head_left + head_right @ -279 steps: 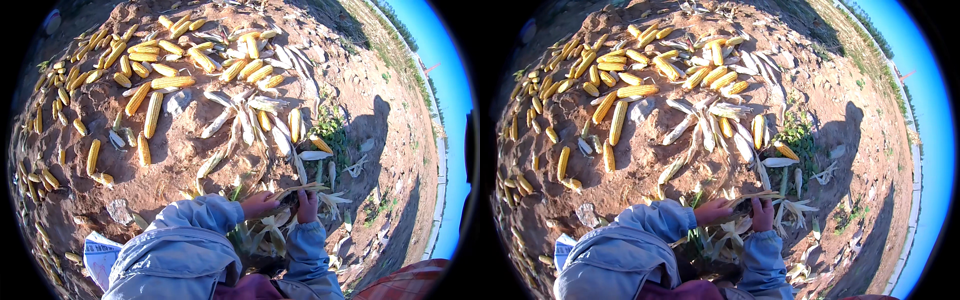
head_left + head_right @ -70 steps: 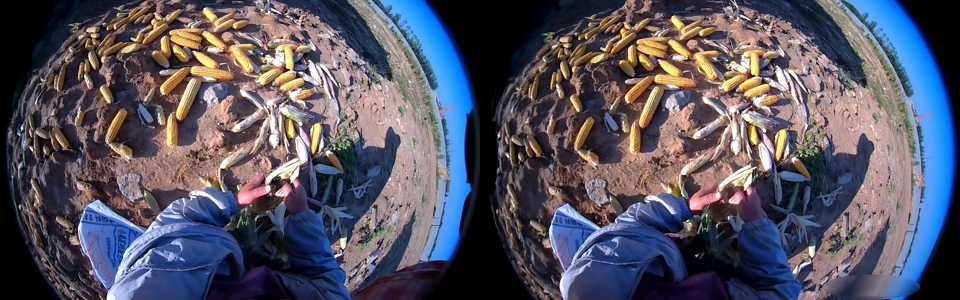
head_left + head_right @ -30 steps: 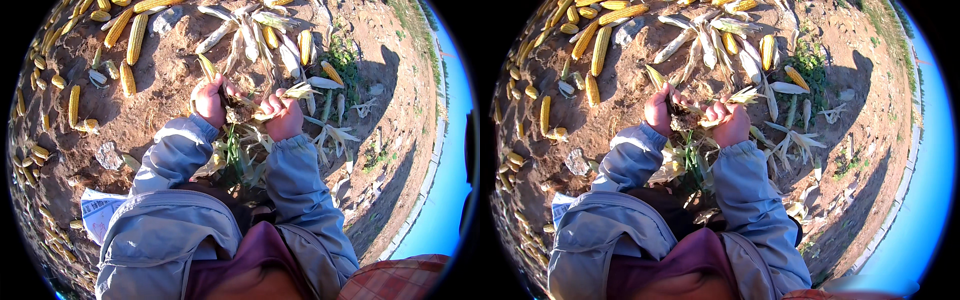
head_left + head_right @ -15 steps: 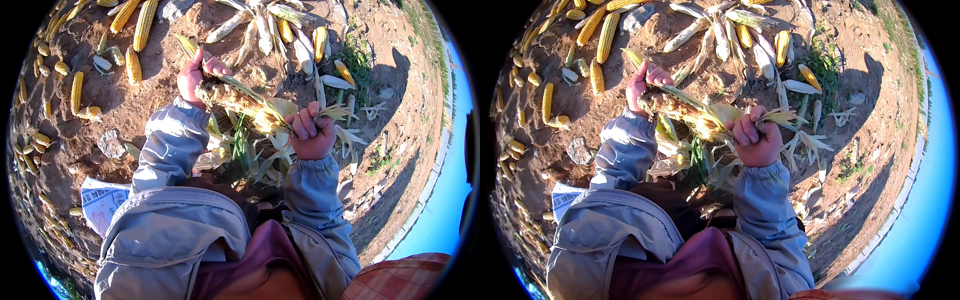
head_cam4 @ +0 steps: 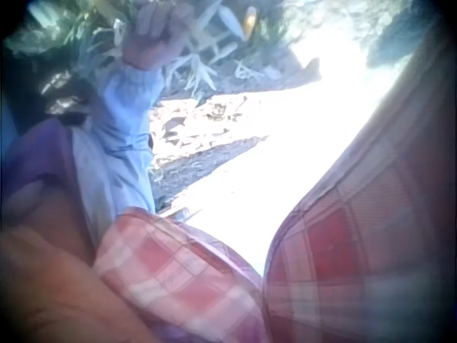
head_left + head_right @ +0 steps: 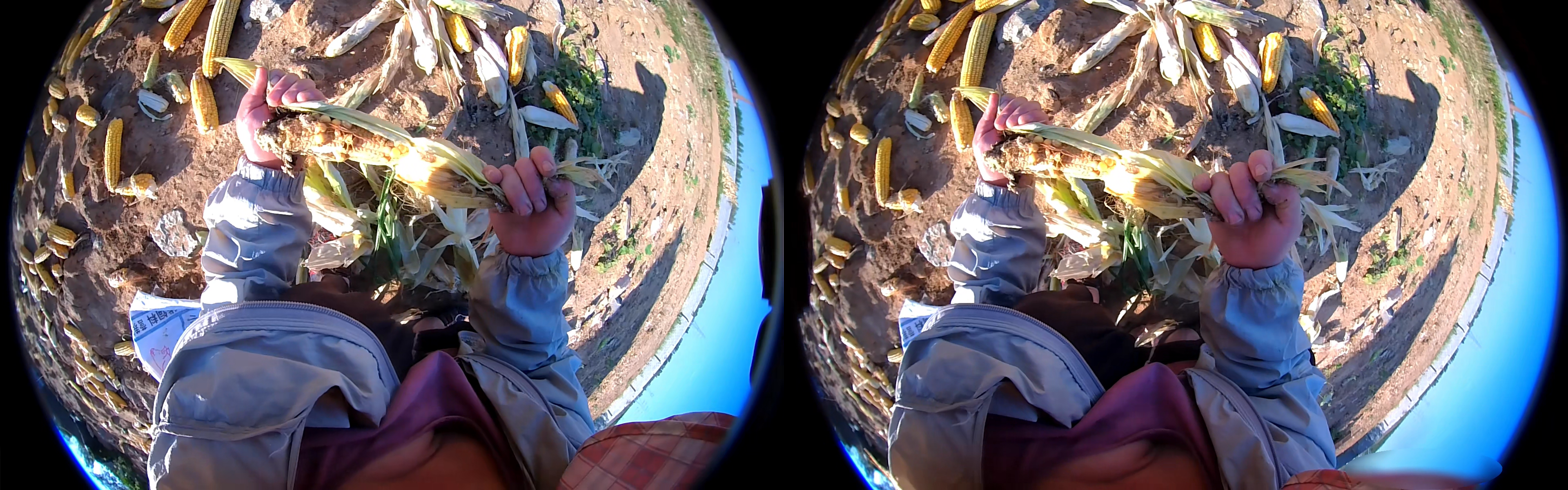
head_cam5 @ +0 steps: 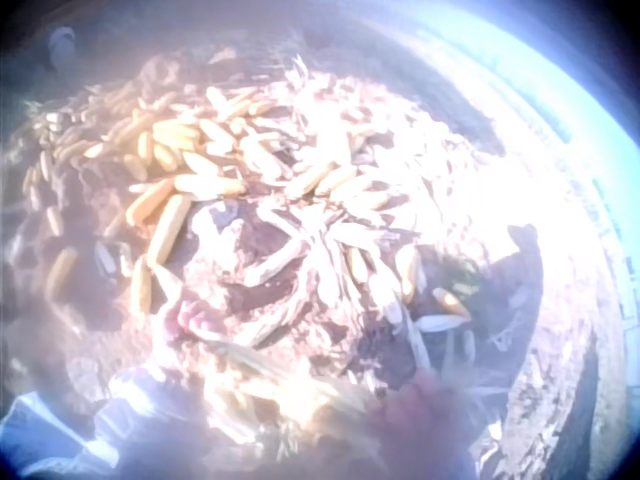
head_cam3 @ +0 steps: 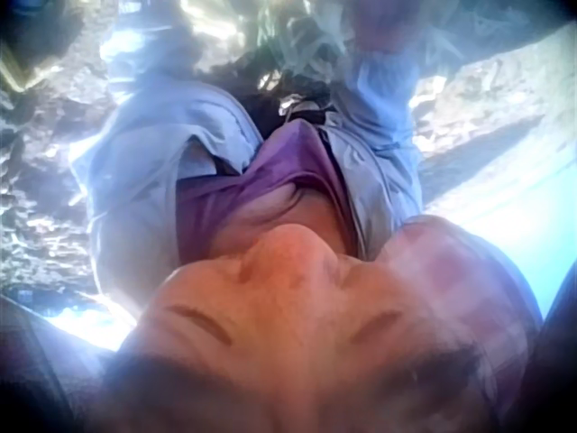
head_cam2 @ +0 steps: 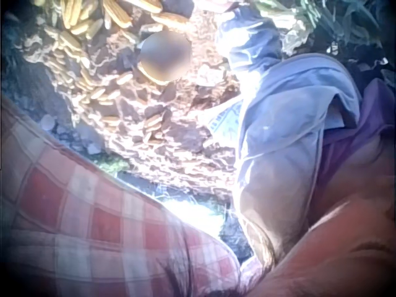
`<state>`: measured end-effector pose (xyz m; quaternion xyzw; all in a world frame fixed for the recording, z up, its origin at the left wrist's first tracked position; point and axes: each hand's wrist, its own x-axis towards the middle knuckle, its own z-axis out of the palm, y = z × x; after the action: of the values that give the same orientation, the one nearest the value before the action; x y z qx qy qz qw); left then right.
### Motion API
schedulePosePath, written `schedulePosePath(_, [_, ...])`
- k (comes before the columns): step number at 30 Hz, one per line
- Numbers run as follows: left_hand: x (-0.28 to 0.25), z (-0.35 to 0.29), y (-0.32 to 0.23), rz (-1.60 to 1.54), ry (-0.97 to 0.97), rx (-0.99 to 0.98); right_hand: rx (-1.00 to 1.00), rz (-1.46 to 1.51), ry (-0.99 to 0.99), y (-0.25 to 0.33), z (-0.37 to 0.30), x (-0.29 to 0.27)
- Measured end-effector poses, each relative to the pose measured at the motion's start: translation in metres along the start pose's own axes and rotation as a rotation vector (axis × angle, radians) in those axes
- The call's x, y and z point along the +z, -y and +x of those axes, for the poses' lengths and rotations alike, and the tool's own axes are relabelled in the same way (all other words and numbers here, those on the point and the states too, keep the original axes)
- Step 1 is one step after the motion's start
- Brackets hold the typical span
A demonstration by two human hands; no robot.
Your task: The person sits on the ground and repeatedly picks up corn cobs, removes the husks by hand, and places the shucked cobs into a pile. The person handles each cob individually and discards the husks nearby.
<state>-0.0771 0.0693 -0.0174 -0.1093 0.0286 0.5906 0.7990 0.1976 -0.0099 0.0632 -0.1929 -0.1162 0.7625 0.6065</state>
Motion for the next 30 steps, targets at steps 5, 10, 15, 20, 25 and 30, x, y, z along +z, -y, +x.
schedulePosePath(5, [0.009,-0.004,0.003,0.036,-0.030,0.015,-0.016,0.087,-0.010,0.004,0.003,0.005])
schedulePosePath(10, [0.018,-0.007,-0.001,0.052,-0.023,0.058,-0.036,0.019,0.070,0.004,0.008,0.004])
schedulePosePath(15, [0.024,-0.013,-0.006,0.196,0.028,0.144,-0.056,-0.175,-0.045,0.002,0.007,-0.007])
schedulePosePath(20, [0.032,-0.017,-0.014,0.298,0.021,0.312,-0.113,-0.447,-0.408,-0.001,0.000,-0.003])
schedulePosePath(25, [0.041,-0.025,-0.020,0.418,0.008,0.422,-0.564,-1.097,-0.229,0.003,-0.011,0.034])
schedulePosePath(30, [0.048,-0.028,-0.025,0.453,-0.005,0.474,-0.654,-1.449,0.149,-0.009,0.001,0.064])
